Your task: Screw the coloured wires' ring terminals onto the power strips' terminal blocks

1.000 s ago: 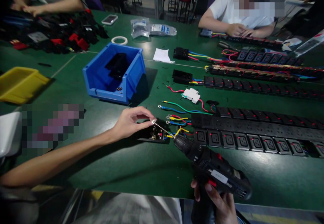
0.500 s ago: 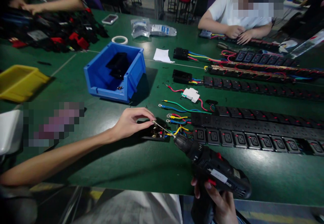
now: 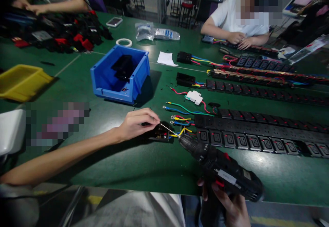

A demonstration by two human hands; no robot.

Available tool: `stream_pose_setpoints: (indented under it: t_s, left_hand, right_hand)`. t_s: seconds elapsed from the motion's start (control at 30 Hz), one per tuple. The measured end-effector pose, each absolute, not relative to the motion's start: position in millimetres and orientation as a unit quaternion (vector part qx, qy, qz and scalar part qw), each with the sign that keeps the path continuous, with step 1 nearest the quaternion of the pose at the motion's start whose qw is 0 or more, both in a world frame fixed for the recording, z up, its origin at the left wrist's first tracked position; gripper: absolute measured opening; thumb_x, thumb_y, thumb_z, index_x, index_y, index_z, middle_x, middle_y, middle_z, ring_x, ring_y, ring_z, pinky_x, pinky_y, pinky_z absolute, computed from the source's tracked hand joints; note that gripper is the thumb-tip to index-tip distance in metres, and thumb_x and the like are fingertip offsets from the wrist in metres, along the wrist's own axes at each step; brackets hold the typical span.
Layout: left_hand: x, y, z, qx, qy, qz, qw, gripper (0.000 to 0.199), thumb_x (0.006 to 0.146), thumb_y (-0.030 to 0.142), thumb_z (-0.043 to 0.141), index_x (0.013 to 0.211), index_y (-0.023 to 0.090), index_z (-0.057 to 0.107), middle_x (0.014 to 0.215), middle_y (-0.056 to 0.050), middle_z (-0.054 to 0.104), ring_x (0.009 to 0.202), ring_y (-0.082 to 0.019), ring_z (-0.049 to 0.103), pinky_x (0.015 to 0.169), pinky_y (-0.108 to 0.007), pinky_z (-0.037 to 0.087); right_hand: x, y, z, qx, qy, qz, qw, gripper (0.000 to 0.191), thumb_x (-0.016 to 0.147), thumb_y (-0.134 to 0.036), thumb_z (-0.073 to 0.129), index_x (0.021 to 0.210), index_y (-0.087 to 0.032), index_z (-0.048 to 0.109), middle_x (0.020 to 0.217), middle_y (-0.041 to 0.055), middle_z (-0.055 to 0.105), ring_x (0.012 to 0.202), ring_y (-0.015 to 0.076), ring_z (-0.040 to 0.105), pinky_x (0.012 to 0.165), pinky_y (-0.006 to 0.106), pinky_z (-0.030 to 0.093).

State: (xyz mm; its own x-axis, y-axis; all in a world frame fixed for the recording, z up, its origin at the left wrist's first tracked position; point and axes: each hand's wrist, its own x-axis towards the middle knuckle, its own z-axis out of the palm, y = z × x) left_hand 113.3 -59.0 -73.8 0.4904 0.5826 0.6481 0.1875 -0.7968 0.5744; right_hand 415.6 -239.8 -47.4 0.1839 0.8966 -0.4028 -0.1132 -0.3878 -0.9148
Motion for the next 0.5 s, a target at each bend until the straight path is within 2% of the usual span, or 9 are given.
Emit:
stream_pose_setpoints:
  t_s: [0.1,0.23,0.37,0.5]
  left_hand:
    - [112.9,-58.6,-77.3,0.834,0.220,0.481,0.158,0.005,0.085,0.012,0.062,0.084,0.016,0.065,0.093,-0.006,0.068,0.087,-0.013,0.065,0.080,-0.028,0.056]
    - [109.7,-57.0,-78.7,0.843,0.195,0.491,0.099,0.008,0.083,0.010,0.065,0.087,0.017,0.065,0.093,-0.005,0.069,0.090,-0.014,0.065,0.081,-0.029,0.057]
    - [108.3,-57.7,-74.9,0.845,0.200,0.485,0.101,0.012,0.085,0.011,0.063,0.095,0.017,0.066,0.095,-0.006,0.069,0.091,-0.014,0.066,0.082,-0.028,0.056]
    - [109.4,-61.2,-67.5,0.846,0.217,0.469,0.133,0.014,0.087,0.012,0.059,0.099,0.017,0.065,0.094,-0.007,0.069,0.092,-0.014,0.065,0.081,-0.027,0.055]
  right_hand:
    - [412.5,-238.2,-41.3,-0.619,-0.300,0.570,0.450,0.026,0.082,-0.041,0.061,0.099,-0.021,0.055,0.081,0.0045,0.064,0.055,0.0120,0.054,0.056,0.026,0.044]
    - [419.5,-234.7,-37.5,-0.614,-0.284,0.594,0.436,0.030,0.079,-0.043,0.063,0.097,-0.020,0.057,0.082,0.0063,0.064,0.054,0.0120,0.053,0.054,0.026,0.043]
    - [441.4,-227.5,-47.6,-0.559,-0.267,0.691,0.373,0.037,0.075,-0.048,0.064,0.095,-0.017,0.062,0.082,0.0098,0.064,0.053,0.0134,0.053,0.052,0.028,0.044]
    - [455.0,-215.0,-60.6,-0.501,-0.267,0.741,0.358,0.032,0.076,-0.047,0.062,0.089,-0.017,0.064,0.070,0.0060,0.058,0.053,0.0120,0.050,0.053,0.026,0.043]
